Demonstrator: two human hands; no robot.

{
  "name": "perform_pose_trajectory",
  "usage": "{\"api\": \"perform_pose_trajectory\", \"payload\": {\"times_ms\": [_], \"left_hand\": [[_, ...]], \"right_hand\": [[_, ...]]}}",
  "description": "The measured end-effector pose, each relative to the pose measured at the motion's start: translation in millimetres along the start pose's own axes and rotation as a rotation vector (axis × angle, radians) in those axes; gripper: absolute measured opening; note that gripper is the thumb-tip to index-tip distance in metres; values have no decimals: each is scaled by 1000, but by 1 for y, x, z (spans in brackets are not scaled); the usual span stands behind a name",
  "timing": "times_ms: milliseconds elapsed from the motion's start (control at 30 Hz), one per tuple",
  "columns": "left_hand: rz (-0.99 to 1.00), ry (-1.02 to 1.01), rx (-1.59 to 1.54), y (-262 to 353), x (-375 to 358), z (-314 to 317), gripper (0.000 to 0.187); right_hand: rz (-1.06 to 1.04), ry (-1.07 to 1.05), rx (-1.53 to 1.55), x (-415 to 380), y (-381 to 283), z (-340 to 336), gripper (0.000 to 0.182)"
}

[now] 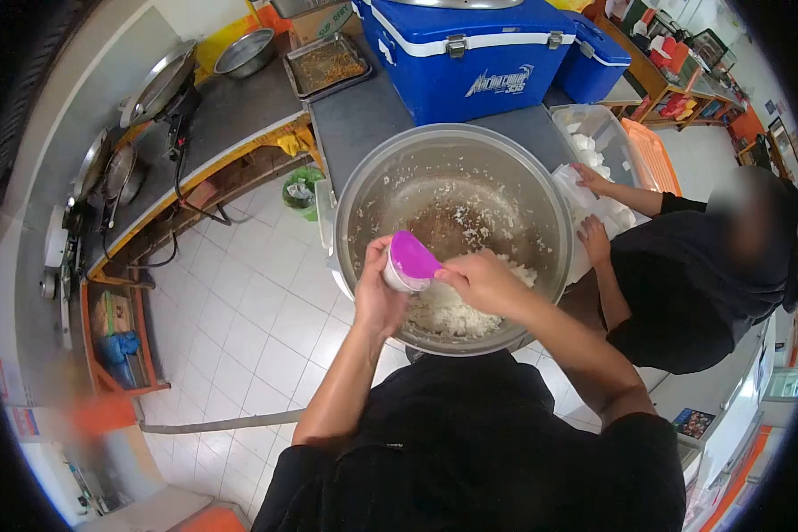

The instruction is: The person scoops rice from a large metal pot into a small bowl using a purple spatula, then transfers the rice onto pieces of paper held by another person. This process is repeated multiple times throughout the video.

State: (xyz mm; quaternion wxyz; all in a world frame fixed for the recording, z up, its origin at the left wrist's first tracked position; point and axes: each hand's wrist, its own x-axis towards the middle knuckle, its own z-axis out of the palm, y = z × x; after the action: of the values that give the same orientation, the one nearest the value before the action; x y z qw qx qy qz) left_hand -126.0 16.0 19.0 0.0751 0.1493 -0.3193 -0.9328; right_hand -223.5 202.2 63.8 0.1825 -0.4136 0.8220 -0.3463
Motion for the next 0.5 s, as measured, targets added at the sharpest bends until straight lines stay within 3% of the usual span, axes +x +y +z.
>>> {"api": "perform_pose_trajectory", "payload": {"times_ms": [100, 133, 167, 267, 300, 367, 400, 433, 500], "left_hand": [[71, 77, 26, 10, 5, -17, 26], [91, 119, 27, 12, 2, -24, 26], [114, 140, 18, 26, -5, -20, 29], [192, 203, 18, 49, -17, -22, 33], [191, 292, 68, 57, -25, -14, 47], [148, 244, 33, 66, -38, -26, 58], [124, 222, 16, 69, -44, -29, 64], [128, 418, 23, 72, -48, -21, 77], [112, 300, -16, 75, -64, -41, 80]], "right_hand": [[99, -101, -92, 34, 30, -29, 21], [154, -100, -293, 45, 43, -30, 21], [205, -101, -492, 53, 56, -25, 21], [282, -242, -693, 88, 89, 20, 19], [221, -216, -678, 95, 97, 41, 19], [97, -167, -648, 105, 103, 77, 19], [42, -250, -651, 105, 98, 85, 19], [-11, -330, -652, 103, 92, 95, 19], [-71, -446, -629, 90, 82, 102, 20]]}}
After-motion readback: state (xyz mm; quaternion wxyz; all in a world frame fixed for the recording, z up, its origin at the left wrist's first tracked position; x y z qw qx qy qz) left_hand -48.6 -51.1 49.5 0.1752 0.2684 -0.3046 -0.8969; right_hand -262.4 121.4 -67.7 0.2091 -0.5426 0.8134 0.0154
